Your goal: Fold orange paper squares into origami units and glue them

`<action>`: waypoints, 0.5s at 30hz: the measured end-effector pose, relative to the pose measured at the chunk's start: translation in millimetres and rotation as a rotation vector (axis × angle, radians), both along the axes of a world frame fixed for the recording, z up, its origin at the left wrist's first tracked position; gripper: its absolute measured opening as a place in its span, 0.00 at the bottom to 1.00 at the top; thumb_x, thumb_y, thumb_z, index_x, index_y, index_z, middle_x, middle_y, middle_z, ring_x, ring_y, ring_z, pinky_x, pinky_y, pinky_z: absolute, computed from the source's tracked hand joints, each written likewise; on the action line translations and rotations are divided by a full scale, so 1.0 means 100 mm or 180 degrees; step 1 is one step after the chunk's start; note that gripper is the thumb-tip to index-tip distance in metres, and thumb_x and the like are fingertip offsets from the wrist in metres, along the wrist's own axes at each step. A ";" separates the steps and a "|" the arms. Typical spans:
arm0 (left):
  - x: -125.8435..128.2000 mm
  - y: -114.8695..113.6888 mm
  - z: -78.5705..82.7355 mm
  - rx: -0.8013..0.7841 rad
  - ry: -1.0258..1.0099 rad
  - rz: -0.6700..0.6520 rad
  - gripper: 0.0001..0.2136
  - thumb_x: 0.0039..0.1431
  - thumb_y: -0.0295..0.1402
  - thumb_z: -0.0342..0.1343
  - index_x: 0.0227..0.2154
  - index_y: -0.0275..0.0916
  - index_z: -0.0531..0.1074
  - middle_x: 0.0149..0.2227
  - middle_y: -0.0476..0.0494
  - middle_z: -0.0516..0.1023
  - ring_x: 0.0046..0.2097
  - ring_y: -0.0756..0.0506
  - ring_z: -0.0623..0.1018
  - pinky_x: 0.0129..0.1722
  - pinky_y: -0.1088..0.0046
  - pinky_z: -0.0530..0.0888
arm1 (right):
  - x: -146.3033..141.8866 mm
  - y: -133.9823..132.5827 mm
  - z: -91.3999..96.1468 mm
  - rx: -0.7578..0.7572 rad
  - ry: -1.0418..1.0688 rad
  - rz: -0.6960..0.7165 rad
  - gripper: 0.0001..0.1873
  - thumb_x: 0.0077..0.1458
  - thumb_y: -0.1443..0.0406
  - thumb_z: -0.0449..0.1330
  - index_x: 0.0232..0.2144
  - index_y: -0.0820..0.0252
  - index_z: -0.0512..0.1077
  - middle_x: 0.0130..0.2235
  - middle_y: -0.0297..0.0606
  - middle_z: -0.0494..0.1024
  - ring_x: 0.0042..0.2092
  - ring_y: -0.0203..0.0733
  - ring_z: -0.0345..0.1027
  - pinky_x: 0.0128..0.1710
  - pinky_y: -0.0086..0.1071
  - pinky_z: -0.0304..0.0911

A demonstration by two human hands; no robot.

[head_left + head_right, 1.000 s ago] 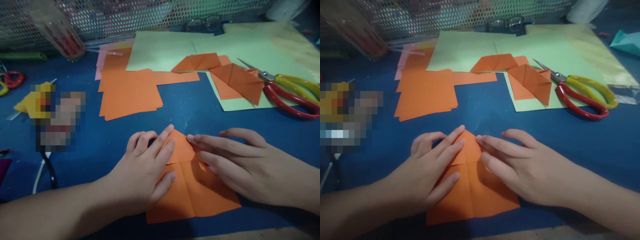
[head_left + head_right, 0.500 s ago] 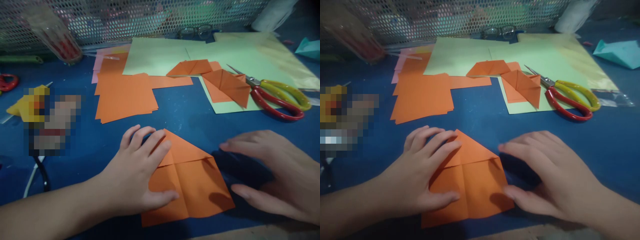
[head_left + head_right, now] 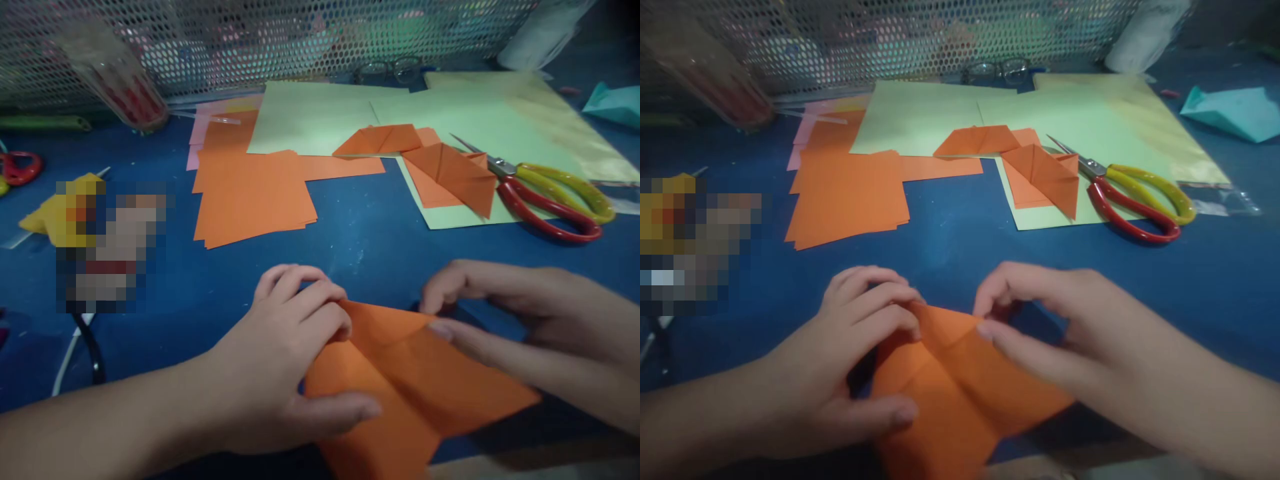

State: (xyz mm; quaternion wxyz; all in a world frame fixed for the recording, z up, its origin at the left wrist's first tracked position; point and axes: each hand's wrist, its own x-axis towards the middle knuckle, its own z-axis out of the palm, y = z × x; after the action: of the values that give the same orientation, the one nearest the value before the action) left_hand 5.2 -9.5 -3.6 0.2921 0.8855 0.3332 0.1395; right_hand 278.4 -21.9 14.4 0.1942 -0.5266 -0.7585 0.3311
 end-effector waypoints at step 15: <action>0.01 -0.42 0.17 -0.0366 0.0211 0.0320 0.26 0.68 0.43 0.54 0.67 0.43 0.64 0.54 0.40 0.79 0.52 0.39 0.80 0.49 0.66 0.80 | 0.27 0.61 0.01 -0.0506 -0.0211 0.0033 0.48 0.49 0.42 0.68 0.69 0.37 0.59 0.52 0.42 0.82 0.53 0.57 0.77 0.45 0.43 0.79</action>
State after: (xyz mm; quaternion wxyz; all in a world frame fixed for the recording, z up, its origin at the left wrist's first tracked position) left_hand 6.2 -51.3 13.3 0.3239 0.8536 0.3943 0.1052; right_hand 305.8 39.3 15.9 0.1248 -0.5471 -0.7385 0.3737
